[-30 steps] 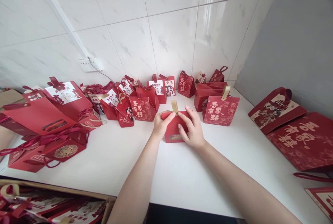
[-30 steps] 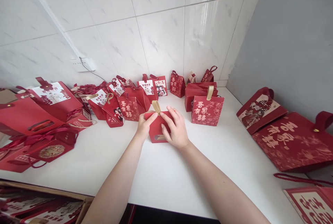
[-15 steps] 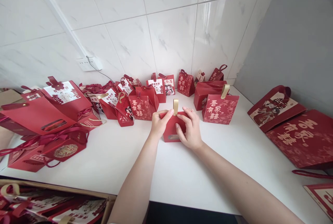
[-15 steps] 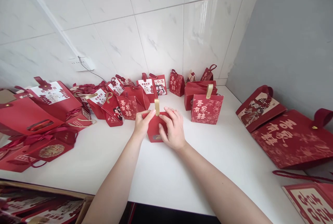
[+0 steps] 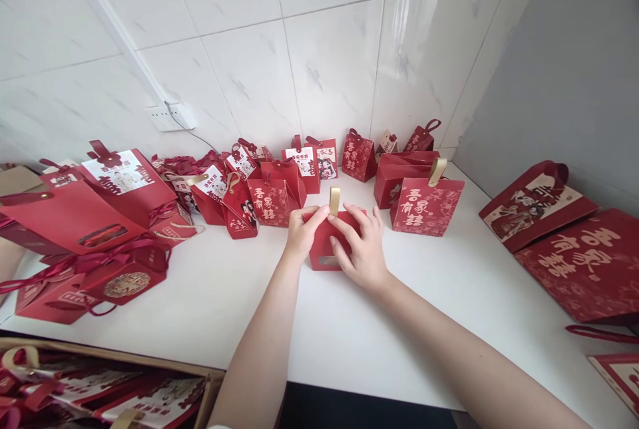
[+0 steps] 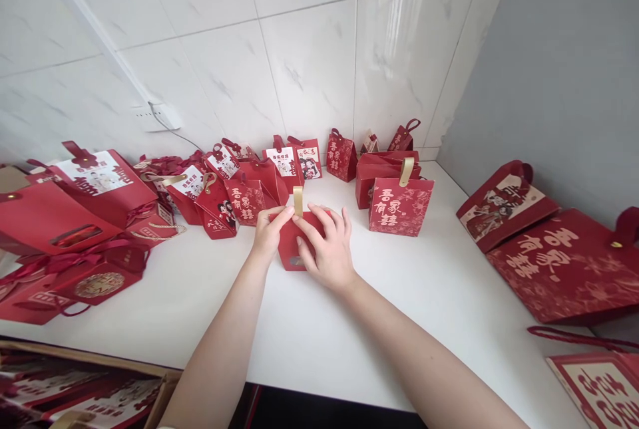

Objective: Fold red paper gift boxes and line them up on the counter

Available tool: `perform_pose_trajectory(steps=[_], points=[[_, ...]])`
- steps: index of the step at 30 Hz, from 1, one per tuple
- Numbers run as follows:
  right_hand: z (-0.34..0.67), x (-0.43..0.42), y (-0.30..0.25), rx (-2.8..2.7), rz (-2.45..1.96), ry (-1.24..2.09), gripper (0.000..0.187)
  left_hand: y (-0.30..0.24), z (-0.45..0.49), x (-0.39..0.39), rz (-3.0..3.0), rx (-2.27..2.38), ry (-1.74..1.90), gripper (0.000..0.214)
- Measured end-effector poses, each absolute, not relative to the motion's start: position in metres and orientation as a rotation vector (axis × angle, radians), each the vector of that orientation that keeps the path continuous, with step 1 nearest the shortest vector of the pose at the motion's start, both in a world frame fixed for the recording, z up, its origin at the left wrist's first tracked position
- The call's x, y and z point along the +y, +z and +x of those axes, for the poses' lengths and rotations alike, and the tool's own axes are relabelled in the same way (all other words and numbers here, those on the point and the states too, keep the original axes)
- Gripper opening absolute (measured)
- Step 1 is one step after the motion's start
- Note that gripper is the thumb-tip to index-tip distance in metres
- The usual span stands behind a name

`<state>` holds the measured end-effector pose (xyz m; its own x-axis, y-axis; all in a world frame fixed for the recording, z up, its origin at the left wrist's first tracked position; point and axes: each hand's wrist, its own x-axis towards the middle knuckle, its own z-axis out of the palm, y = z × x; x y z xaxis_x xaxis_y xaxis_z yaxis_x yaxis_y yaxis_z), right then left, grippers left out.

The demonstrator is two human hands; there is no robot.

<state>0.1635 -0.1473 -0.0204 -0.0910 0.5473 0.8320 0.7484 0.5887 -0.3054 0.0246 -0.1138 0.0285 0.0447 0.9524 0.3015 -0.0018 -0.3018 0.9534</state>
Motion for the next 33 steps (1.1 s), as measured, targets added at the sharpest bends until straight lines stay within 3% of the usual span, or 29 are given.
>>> perform_pose_trajectory(steps=[7,16,33], points=[[0.163,-0.149,-0.018,-1.77,-1.041,-0.261,0.023,0.028,0.025,-0.115,1.449,1.02,1.377,0.038],[0.17,-0.135,-0.033,-1.748,-0.98,-0.22,0.052,0.021,0.027,-0.111,1.373,0.967,1.429,0.026],[0.17,-0.135,-0.034,-1.74,-1.018,-0.136,0.048,0.017,0.03,-0.11,1.325,0.943,1.413,0.026]])
